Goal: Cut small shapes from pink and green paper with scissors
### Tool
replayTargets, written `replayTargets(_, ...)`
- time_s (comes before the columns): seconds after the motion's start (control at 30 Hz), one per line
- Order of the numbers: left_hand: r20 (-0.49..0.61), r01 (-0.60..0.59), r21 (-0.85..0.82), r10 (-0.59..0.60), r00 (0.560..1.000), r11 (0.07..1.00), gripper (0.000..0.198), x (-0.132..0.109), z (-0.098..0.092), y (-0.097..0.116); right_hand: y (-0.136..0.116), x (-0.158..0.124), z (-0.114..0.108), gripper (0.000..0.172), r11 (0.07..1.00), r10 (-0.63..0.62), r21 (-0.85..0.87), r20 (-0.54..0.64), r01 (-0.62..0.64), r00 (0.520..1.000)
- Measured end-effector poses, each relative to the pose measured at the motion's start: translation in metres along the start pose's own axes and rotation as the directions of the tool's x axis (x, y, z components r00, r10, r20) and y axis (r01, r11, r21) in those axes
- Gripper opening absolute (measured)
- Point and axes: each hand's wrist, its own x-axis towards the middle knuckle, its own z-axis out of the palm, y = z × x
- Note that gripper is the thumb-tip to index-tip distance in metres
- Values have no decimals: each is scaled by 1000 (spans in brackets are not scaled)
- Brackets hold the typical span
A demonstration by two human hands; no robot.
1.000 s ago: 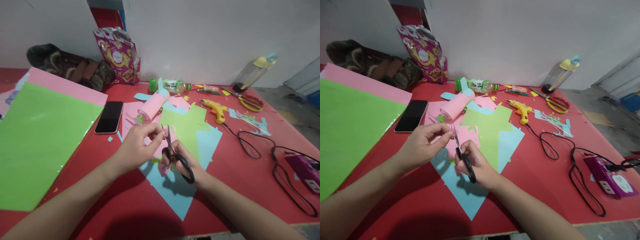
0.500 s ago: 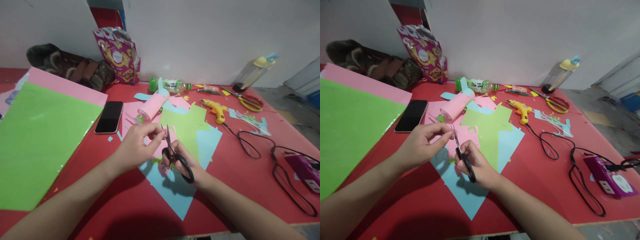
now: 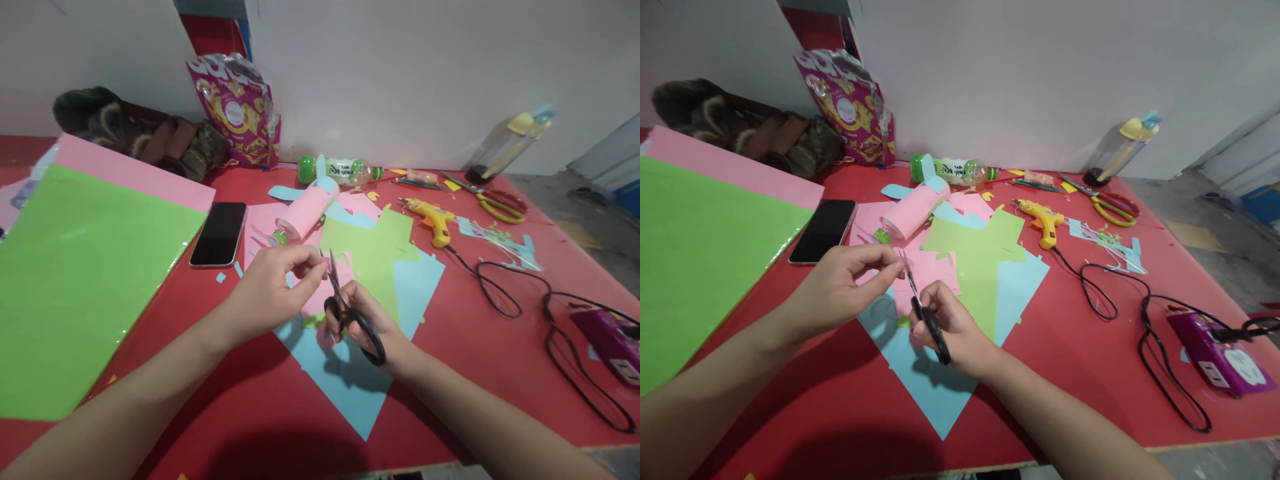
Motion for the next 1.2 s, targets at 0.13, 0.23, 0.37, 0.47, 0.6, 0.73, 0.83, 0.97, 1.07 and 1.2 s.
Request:
replayTargets(0.13, 3, 0, 8, 0, 1000, 1000, 21, 1, 0, -1, 1, 0, -1, 37, 1000, 1, -10, -10, -1, 1000)
replayTargets(0.23, 4, 2, 19, -2, 1000, 1000, 22, 1, -1, -1, 1, -1, -1, 37, 1000, -5, -9, -15, 5, 1000)
replayTargets(0.37, 7, 11, 32, -11, 1000, 999, 23, 1, -2, 0, 0, -1, 0, 38, 1000, 6, 6, -23, -6, 1000)
replayTargets(0.47, 14, 24, 29, -25, 1000, 999, 23, 1, -2, 0, 0, 0, 0, 38, 1000, 18, 8, -29, -18, 999)
replayTargets(0.6, 18, 32, 30, -33, 999, 999, 23, 1, -4, -1, -1, 0, 0, 39, 999, 49, 4, -45, -48, 998)
replayTargets(0.73, 30, 41, 28, -42, 999, 999, 21, 1, -5, -2, -3, 0, 1, 39, 998, 56, -3, -55, -56, 997)
replayTargets(0.83, 38, 52, 15, -52, 998, 999, 20, 1, -5, -2, -4, -1, 2, 40, 998, 66, -2, -65, -67, 996)
replayTargets(0.97, 37, 59, -3, -58, 998, 998, 20, 1, -5, -2, -3, -1, 2, 40, 998, 67, -7, -74, -68, 995)
replayTargets(1.07, 40, 61, -20, -61, 997, 998, 21, 1, -5, -2, -2, 0, 1, 40, 998, 60, -8, -70, -60, 996)
replayTargets(1.2, 56, 74, -41, -72, 996, 996, 23, 2, -5, -1, -1, 0, 0, 40, 998, 59, 0, -68, -59, 996)
